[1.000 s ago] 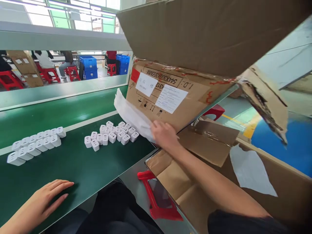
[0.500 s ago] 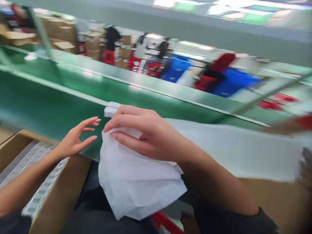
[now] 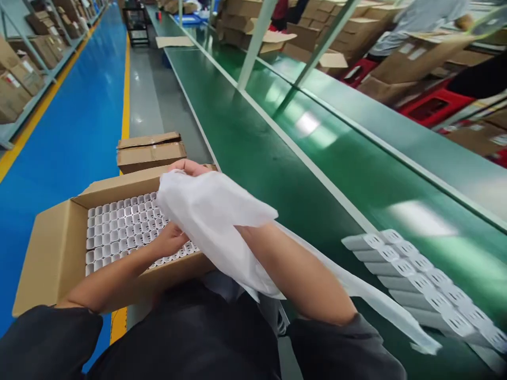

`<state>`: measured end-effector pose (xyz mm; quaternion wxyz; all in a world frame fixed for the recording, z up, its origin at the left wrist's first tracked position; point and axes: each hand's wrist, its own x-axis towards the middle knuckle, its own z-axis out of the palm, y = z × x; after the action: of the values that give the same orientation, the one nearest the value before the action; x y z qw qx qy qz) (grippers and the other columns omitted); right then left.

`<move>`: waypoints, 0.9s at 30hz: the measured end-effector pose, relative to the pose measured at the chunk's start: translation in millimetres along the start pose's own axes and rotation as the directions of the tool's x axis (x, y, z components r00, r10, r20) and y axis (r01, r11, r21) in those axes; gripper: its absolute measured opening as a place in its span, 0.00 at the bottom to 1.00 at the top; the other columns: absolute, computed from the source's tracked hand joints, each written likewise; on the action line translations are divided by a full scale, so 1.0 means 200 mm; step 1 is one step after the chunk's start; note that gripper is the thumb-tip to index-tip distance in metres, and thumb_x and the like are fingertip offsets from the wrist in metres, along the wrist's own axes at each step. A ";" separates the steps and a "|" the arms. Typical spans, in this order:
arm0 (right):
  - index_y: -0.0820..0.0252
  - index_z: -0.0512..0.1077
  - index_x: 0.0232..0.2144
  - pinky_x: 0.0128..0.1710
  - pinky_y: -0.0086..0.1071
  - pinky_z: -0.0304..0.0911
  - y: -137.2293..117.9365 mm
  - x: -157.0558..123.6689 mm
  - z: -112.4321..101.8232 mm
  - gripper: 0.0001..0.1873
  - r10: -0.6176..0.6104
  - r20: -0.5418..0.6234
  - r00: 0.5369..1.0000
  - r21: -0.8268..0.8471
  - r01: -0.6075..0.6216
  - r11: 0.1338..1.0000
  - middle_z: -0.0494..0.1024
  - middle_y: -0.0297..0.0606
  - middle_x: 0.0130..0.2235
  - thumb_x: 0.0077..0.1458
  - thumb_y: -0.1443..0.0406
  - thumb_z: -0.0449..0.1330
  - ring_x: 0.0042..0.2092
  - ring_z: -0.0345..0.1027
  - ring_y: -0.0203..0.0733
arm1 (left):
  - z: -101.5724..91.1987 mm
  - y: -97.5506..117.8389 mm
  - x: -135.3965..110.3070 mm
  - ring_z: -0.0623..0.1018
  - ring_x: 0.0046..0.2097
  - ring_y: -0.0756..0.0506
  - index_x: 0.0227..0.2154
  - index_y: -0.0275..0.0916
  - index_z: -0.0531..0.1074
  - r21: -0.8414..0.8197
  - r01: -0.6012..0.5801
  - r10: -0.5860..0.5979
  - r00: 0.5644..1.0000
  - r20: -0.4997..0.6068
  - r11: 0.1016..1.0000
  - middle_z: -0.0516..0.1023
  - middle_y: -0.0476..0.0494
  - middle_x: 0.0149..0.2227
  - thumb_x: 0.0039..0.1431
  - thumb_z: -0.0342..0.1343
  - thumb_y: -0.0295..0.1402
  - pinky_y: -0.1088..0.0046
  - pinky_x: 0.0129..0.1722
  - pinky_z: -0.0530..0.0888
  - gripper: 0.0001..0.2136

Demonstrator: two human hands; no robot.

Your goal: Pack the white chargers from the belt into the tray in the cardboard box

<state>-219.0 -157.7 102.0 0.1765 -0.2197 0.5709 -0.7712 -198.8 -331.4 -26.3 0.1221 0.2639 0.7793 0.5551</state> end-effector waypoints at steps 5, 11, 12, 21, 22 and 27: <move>0.55 0.68 0.40 0.33 0.27 0.62 0.02 0.26 -0.13 0.11 0.060 -0.173 0.983 -0.310 -0.112 0.944 0.71 0.30 0.32 0.61 0.56 0.57 0.31 0.64 0.33 | -0.27 -0.11 -0.03 0.77 0.51 0.32 0.46 0.36 0.77 -0.123 0.234 -0.257 0.940 -0.226 0.964 0.82 0.36 0.40 0.51 0.58 0.60 0.53 0.50 0.78 0.32; 0.60 0.77 0.38 0.46 0.37 0.63 -0.03 0.43 -0.37 0.11 -0.047 -0.235 0.971 -0.863 -0.186 0.469 0.80 0.39 0.41 0.57 0.66 0.55 0.43 0.70 0.43 | -0.70 -0.13 -0.04 0.80 0.40 0.39 0.47 0.29 0.74 -0.157 0.405 -0.433 0.866 -0.249 0.901 0.81 0.37 0.41 0.47 0.61 0.57 0.67 0.39 0.77 0.35; 0.60 0.78 0.39 0.48 0.38 0.63 -0.03 0.44 -0.41 0.12 -0.052 -0.241 0.969 -0.893 -0.200 0.402 0.80 0.39 0.43 0.56 0.67 0.55 0.45 0.70 0.45 | -0.75 -0.12 -0.06 0.80 0.40 0.39 0.45 0.30 0.76 -0.122 0.452 -0.467 0.867 -0.171 0.884 0.81 0.39 0.40 0.44 0.65 0.54 0.69 0.38 0.76 0.33; 0.60 0.78 0.40 0.37 0.32 0.64 0.04 0.30 -0.69 0.12 0.263 -0.308 0.914 -0.861 -0.385 0.332 0.79 0.37 0.32 0.56 0.61 0.60 0.30 0.68 0.36 | -1.15 -0.26 -0.24 0.78 0.48 0.36 0.43 0.39 0.78 0.266 0.717 -0.751 0.659 0.043 0.644 0.80 0.37 0.47 0.43 0.66 0.53 0.72 0.40 0.76 0.28; 0.60 0.79 0.39 0.34 0.30 0.63 0.06 0.28 -0.72 0.12 0.356 -0.269 0.895 -0.864 -0.388 0.320 0.79 0.37 0.33 0.56 0.59 0.61 0.30 0.68 0.35 | -1.20 -0.29 -0.26 0.78 0.48 0.36 0.45 0.39 0.77 0.250 0.738 -0.768 0.640 0.036 0.627 0.79 0.37 0.48 0.44 0.65 0.54 0.71 0.39 0.77 0.29; 0.57 0.77 0.42 0.36 0.28 0.64 0.28 0.27 -0.77 0.13 0.534 -0.185 0.825 -0.937 -0.311 0.156 0.80 0.37 0.42 0.59 0.57 0.61 0.39 0.73 0.39 | -1.33 -0.49 -0.31 0.80 0.45 0.37 0.42 0.40 0.78 0.506 0.743 -0.800 0.579 -0.158 0.438 0.81 0.38 0.47 0.47 0.58 0.58 0.71 0.37 0.77 0.28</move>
<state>-346.2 -78.9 17.2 0.2748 -0.1827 0.9273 -0.1768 -302.4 -602.9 -29.7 0.3256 -0.0698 0.9237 0.1896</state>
